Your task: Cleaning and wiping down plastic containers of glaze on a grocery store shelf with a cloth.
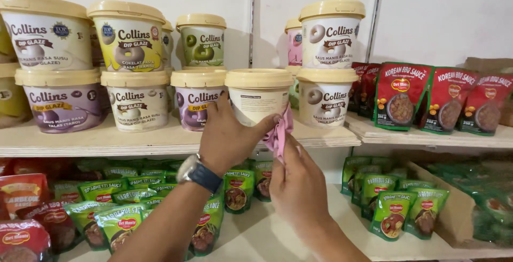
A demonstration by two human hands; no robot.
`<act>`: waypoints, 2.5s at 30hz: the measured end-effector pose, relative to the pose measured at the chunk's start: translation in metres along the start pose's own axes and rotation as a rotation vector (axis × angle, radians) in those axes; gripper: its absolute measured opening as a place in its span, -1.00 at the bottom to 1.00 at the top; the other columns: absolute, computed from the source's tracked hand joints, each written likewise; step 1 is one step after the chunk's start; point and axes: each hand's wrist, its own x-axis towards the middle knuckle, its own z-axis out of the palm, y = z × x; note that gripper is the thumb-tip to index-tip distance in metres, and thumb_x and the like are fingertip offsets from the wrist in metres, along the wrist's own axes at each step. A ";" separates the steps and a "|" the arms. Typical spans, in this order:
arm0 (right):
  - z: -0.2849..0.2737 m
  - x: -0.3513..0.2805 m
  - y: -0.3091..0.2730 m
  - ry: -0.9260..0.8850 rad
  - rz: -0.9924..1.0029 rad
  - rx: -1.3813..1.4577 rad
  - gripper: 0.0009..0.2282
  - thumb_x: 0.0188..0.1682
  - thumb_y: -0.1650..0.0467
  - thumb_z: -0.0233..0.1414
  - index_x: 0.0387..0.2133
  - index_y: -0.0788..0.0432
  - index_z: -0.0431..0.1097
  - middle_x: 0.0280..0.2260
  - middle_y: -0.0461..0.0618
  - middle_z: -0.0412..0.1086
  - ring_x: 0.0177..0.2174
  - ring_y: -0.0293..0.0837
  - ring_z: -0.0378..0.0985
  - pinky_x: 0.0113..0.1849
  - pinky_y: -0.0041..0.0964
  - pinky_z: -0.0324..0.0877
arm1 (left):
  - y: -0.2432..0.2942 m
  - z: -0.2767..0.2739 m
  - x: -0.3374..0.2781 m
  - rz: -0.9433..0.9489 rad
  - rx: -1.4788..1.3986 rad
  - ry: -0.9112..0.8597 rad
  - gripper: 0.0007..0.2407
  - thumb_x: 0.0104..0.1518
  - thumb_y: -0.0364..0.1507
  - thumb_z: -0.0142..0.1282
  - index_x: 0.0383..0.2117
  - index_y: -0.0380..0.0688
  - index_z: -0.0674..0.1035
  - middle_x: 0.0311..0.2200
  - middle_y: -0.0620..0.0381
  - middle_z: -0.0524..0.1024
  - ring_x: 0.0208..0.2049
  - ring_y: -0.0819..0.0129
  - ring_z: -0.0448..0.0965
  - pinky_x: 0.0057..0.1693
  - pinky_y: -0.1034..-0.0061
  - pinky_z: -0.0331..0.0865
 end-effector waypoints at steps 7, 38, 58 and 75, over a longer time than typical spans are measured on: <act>-0.021 0.021 -0.004 -0.139 0.472 1.215 -0.60 0.09 0.37 -0.18 0.20 0.20 0.19 -0.04 0.07 0.42 -0.11 -0.13 0.46 -0.05 -0.18 0.37 | 0.039 -0.007 -0.046 0.280 -0.082 0.251 -0.65 0.16 -0.29 0.16 0.01 -0.18 0.48 -0.28 0.01 0.41 -0.39 0.17 0.52 -0.27 0.33 0.45; 0.018 0.104 0.022 -0.299 0.300 0.007 -0.12 -0.18 0.28 0.35 0.39 -0.04 -0.10 0.09 0.58 0.15 -0.04 0.61 0.43 -0.08 0.39 0.47 | -0.018 -0.025 -0.003 -0.015 0.393 -0.323 -0.58 0.09 -0.12 -0.20 0.02 0.20 0.60 -0.21 0.09 0.67 -0.17 0.00 0.69 -0.07 0.04 0.55; 0.078 0.150 0.080 -0.423 0.389 -0.076 -0.21 -0.22 0.16 0.27 0.30 -0.08 0.01 0.07 0.30 0.31 0.14 0.40 0.30 0.02 0.38 0.32 | -0.035 -0.012 -0.015 0.168 0.403 -0.126 -0.56 0.09 -0.25 -0.14 0.13 0.01 0.52 -0.21 -0.01 0.62 -0.16 -0.04 0.67 -0.07 0.12 0.53; 0.097 0.154 0.076 -0.327 0.232 -0.220 -0.21 -0.26 0.22 0.39 0.26 0.01 0.15 -0.17 0.23 0.43 -0.19 0.19 0.52 -0.09 0.07 0.38 | -0.039 -0.007 -0.020 0.364 0.318 0.159 -0.65 0.03 -0.34 0.08 -0.05 -0.18 0.61 -0.39 0.02 0.62 -0.48 0.03 0.59 -0.33 0.25 0.43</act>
